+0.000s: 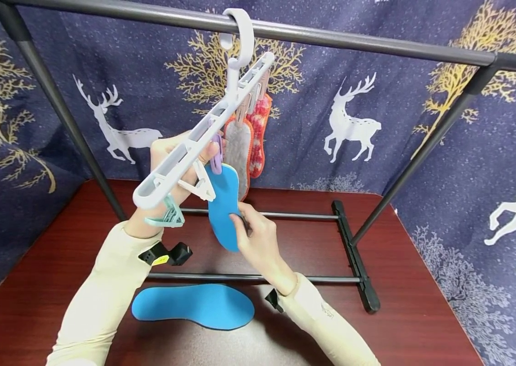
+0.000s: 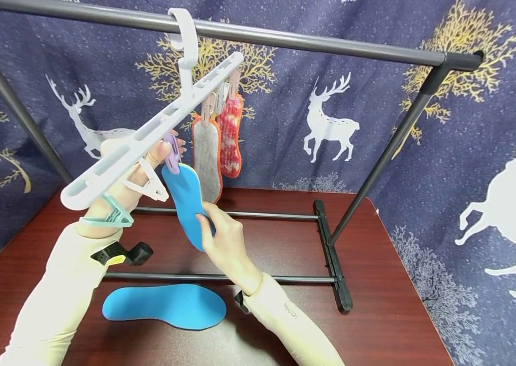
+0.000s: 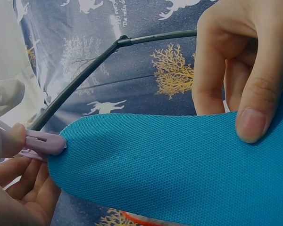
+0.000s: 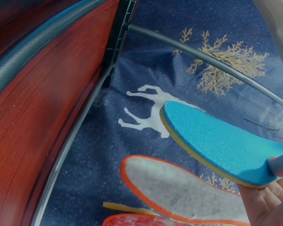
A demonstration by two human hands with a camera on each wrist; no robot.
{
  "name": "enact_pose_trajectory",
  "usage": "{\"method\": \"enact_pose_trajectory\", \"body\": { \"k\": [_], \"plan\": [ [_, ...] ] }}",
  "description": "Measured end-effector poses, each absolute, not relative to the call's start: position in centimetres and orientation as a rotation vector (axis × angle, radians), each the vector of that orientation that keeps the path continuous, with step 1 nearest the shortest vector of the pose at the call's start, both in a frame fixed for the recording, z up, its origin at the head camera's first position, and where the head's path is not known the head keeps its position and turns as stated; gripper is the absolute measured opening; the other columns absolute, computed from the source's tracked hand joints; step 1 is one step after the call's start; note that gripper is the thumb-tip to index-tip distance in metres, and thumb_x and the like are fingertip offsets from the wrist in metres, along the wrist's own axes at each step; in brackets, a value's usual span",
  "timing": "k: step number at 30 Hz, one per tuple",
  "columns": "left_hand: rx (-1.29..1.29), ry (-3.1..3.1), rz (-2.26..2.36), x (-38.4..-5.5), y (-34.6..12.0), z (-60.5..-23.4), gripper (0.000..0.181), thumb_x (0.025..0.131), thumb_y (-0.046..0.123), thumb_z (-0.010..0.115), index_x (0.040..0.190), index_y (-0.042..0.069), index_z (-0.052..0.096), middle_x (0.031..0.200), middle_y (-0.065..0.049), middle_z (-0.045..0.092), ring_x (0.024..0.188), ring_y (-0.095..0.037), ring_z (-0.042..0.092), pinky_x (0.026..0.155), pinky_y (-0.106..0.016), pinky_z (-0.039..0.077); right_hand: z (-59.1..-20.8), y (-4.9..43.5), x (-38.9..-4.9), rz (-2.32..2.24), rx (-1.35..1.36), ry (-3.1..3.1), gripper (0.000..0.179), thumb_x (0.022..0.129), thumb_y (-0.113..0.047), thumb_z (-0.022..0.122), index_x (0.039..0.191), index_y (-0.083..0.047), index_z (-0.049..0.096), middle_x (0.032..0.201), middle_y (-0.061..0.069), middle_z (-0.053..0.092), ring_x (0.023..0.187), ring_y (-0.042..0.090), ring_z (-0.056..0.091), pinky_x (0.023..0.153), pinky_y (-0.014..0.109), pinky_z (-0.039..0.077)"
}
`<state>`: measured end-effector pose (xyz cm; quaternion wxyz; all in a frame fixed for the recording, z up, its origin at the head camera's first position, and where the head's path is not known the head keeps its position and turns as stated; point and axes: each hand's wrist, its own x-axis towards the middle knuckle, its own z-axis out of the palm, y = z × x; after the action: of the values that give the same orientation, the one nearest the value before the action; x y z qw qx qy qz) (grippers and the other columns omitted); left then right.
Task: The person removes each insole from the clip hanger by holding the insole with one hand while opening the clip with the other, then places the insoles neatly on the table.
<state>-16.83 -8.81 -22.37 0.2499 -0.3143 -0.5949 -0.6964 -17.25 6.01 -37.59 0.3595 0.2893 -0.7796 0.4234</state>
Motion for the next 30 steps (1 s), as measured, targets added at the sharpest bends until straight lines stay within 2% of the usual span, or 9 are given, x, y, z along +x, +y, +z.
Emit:
{"method": "enact_pose_trajectory", "body": {
  "k": [3,4,8,11,15,18,22,26,30],
  "plan": [
    [-0.793,-1.65,-1.861,-16.8,-8.8,-22.4,0.02,0.083,-0.005,0.061,0.087,-0.025,0.06,0.059,0.008,0.06,0.054,-0.009,0.052,0.053,-0.018,0.04,-37.6,6.0,-17.2,1.093,0.743,-2.012,0.015,0.09,-0.006,0.067,0.105,-0.004,0.065,0.073,0.003,0.063,0.057,0.008,0.047,0.052,0.014,0.04],
    [-0.816,-1.642,-1.877,-16.8,-8.8,-22.3,0.019,0.083,-0.006,0.06,0.085,-0.025,0.059,0.059,0.006,0.06,0.054,-0.01,0.052,0.053,-0.02,0.04,-37.7,6.1,-17.2,1.094,0.743,-2.014,0.016,0.09,-0.006,0.067,0.105,-0.004,0.065,0.073,0.003,0.064,0.057,0.008,0.048,0.052,0.014,0.041],
    [-0.83,-1.632,-1.892,-16.9,-8.8,-22.4,0.013,0.083,-0.005,0.059,0.075,-0.014,0.063,0.056,0.004,0.059,0.052,-0.011,0.052,0.052,-0.021,0.039,-37.7,6.1,-17.1,1.087,0.742,-2.032,0.015,0.09,-0.007,0.067,0.105,-0.004,0.065,0.075,0.003,0.064,0.058,0.008,0.049,0.054,0.013,0.042],
    [-0.783,-1.613,-1.919,-16.8,-8.8,-22.5,0.01,0.083,-0.002,0.061,0.079,-0.007,0.069,0.058,0.005,0.061,0.052,-0.008,0.051,0.052,-0.02,0.04,-37.8,6.1,-17.0,1.094,0.74,-2.042,0.014,0.091,-0.007,0.066,0.105,-0.004,0.065,0.076,0.003,0.066,0.059,0.008,0.051,0.054,0.013,0.043],
    [-0.703,-1.63,-1.809,-16.9,-8.9,-22.8,0.02,0.083,0.005,0.068,0.093,-0.011,0.072,0.072,0.015,0.069,0.058,-0.001,0.056,0.055,-0.015,0.042,-38.0,6.2,-17.0,1.097,0.74,-2.053,0.013,0.091,-0.007,0.066,0.104,-0.005,0.066,0.078,0.004,0.067,0.06,0.007,0.053,0.055,0.014,0.044],
    [-0.69,-1.624,-1.745,-17.3,-8.9,-23.1,0.03,0.082,0.011,0.072,0.099,-0.015,0.069,0.079,0.015,0.073,0.065,0.002,0.063,0.058,-0.014,0.046,-38.1,6.2,-17.0,1.097,0.746,-2.062,0.013,0.091,-0.007,0.065,0.105,-0.005,0.066,0.079,0.004,0.067,0.061,0.007,0.053,0.056,0.014,0.044],
    [-0.647,-1.638,-1.755,-17.8,-8.9,-23.3,0.027,0.081,0.006,0.071,0.095,-0.017,0.069,0.076,0.015,0.072,0.063,0.003,0.061,0.057,-0.014,0.045,-38.3,6.3,-17.0,1.103,0.756,-2.066,0.015,0.092,-0.007,0.064,0.107,-0.006,0.066,0.079,0.004,0.066,0.061,0.007,0.052,0.057,0.014,0.044],
    [-0.632,-1.672,-1.745,-17.9,-8.9,-23.2,0.015,0.08,-0.003,0.067,0.086,-0.017,0.068,0.067,0.018,0.065,0.056,-0.001,0.052,0.054,-0.016,0.041,-38.5,6.4,-17.1,1.098,0.767,-2.064,0.016,0.092,-0.007,0.064,0.107,-0.006,0.066,0.081,0.004,0.067,0.061,0.007,0.052,0.056,0.015,0.044],
    [-0.618,-1.681,-1.726,-17.4,-8.9,-23.0,0.015,0.079,-0.003,0.067,0.088,-0.015,0.069,0.069,0.021,0.066,0.055,0.001,0.05,0.054,-0.014,0.04,-38.8,6.4,-17.2,1.1,0.758,-2.072,0.015,0.092,-0.008,0.065,0.107,-0.007,0.066,0.084,0.003,0.069,0.062,0.007,0.054,0.057,0.015,0.045]
  ]
}}
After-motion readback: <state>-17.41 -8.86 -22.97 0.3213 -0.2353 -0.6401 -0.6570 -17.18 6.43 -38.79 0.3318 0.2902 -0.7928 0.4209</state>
